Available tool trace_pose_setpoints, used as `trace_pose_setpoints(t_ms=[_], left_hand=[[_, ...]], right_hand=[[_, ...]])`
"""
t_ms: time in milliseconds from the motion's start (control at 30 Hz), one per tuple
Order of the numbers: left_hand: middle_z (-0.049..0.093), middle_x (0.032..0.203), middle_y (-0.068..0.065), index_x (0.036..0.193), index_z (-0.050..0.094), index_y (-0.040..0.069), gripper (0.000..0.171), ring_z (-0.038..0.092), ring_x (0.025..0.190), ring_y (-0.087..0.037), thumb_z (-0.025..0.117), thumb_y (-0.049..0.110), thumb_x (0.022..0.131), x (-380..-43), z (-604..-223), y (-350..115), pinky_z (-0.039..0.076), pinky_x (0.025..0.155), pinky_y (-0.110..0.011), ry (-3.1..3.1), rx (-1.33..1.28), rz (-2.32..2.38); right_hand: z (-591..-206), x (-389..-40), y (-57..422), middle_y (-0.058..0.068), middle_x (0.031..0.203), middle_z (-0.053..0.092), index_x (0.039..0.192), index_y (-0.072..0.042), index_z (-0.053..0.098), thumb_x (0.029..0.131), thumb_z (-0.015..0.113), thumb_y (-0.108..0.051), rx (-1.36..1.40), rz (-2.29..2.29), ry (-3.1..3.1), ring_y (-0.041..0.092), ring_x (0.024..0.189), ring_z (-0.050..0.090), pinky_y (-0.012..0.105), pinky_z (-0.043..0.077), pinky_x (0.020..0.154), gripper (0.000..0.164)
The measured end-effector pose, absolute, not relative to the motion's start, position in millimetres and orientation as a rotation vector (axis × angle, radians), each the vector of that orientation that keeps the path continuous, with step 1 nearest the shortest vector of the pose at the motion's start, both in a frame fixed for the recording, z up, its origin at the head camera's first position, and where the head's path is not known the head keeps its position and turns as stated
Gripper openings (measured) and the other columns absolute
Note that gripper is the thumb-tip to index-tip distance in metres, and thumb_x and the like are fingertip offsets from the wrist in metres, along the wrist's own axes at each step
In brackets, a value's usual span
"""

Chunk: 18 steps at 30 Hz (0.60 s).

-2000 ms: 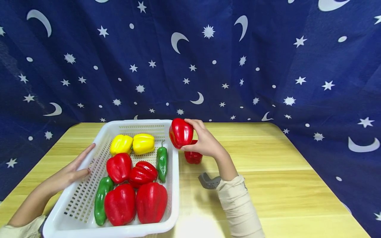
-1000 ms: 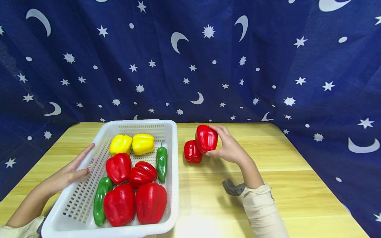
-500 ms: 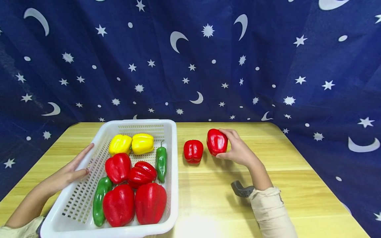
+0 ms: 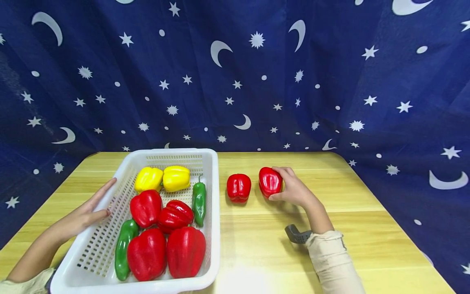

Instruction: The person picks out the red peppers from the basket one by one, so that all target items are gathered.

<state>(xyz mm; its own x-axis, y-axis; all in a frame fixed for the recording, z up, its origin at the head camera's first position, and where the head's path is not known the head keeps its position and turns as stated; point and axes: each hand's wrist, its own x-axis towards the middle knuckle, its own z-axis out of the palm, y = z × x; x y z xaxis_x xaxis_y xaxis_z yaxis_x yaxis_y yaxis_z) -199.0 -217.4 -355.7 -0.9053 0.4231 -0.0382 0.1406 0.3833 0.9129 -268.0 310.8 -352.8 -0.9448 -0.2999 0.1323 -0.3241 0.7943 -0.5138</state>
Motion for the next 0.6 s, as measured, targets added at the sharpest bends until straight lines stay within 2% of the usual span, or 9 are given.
trace_pose_setpoints(t_ms=[600], left_hand=[[0.004, 0.144, -0.035, 0.146, -0.009, 0.020, 0.080, 0.055, 0.099, -0.052, 0.038, -0.003, 0.085, -200.2, -355.3, -218.3, 0.058, 0.056, -0.042, 2.387, 0.511, 1.530]], right_hand=[[-358.4, -268.9, 312.2, 0.028, 0.129, 0.034, 0.137, 0.002, 0.029, 0.062, 0.082, -0.020, 0.496, 0.863, -3.001, 0.047, 0.114, 0.043, 0.063, 0.039, 0.092, 0.094]])
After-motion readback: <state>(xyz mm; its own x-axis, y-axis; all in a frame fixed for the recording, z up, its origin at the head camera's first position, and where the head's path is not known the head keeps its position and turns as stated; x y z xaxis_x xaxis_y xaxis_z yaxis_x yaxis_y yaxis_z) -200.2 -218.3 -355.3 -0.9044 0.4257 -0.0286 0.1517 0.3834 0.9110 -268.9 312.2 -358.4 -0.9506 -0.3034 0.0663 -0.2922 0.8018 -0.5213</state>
